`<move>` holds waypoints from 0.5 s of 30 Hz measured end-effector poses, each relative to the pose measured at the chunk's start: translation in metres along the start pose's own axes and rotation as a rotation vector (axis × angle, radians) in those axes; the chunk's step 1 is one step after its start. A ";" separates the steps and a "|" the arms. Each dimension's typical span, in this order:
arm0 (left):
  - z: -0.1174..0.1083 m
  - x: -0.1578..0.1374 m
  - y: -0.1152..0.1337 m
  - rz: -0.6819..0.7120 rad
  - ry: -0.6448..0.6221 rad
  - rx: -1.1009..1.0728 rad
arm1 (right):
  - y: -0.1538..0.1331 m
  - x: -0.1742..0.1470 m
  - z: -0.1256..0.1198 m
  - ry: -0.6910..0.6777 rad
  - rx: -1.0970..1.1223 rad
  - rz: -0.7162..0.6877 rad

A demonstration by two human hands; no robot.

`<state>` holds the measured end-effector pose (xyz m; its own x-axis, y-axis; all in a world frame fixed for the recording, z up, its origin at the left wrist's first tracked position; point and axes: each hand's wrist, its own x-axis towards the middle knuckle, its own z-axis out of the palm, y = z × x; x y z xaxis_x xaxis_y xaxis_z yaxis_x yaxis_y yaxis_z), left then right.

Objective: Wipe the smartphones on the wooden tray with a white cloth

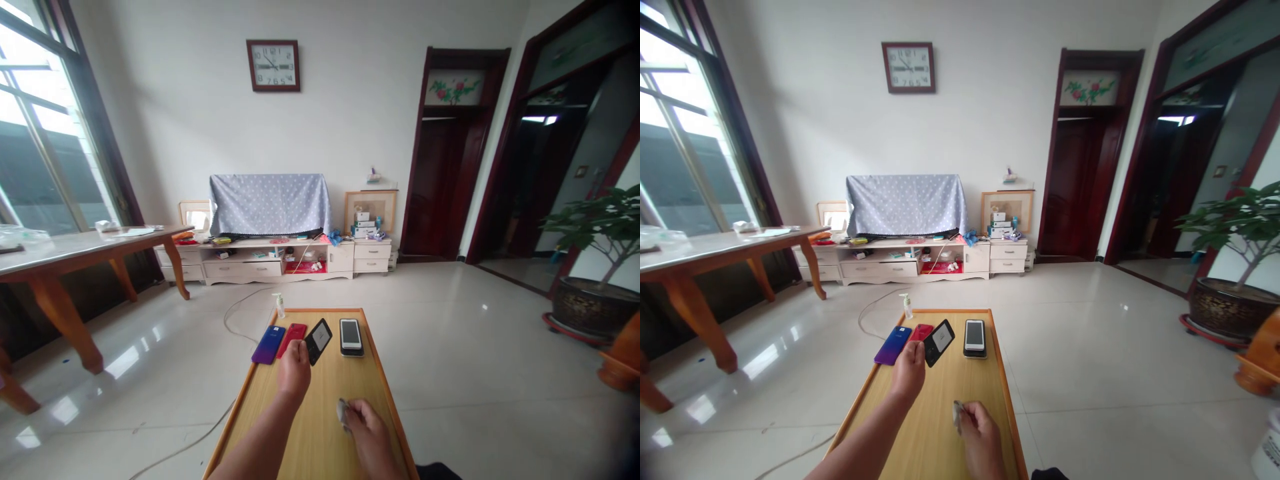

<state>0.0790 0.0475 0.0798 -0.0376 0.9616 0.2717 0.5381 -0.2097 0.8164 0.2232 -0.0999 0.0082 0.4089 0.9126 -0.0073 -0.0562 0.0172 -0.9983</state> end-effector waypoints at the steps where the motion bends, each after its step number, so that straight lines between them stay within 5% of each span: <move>1: 0.003 0.005 0.006 0.012 0.008 0.036 | 0.000 0.005 -0.003 0.013 0.075 0.044; 8: 0.028 -0.003 0.025 0.171 -0.003 0.280 | -0.007 0.049 -0.008 0.126 0.271 0.152; 15: 0.034 -0.027 0.032 0.425 -0.096 0.403 | -0.042 0.078 0.018 0.023 0.389 0.208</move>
<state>0.1259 0.0206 0.0806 0.3172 0.8238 0.4698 0.7672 -0.5141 0.3834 0.2409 -0.0219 0.0504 0.3723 0.9037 -0.2116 -0.4768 -0.0094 -0.8790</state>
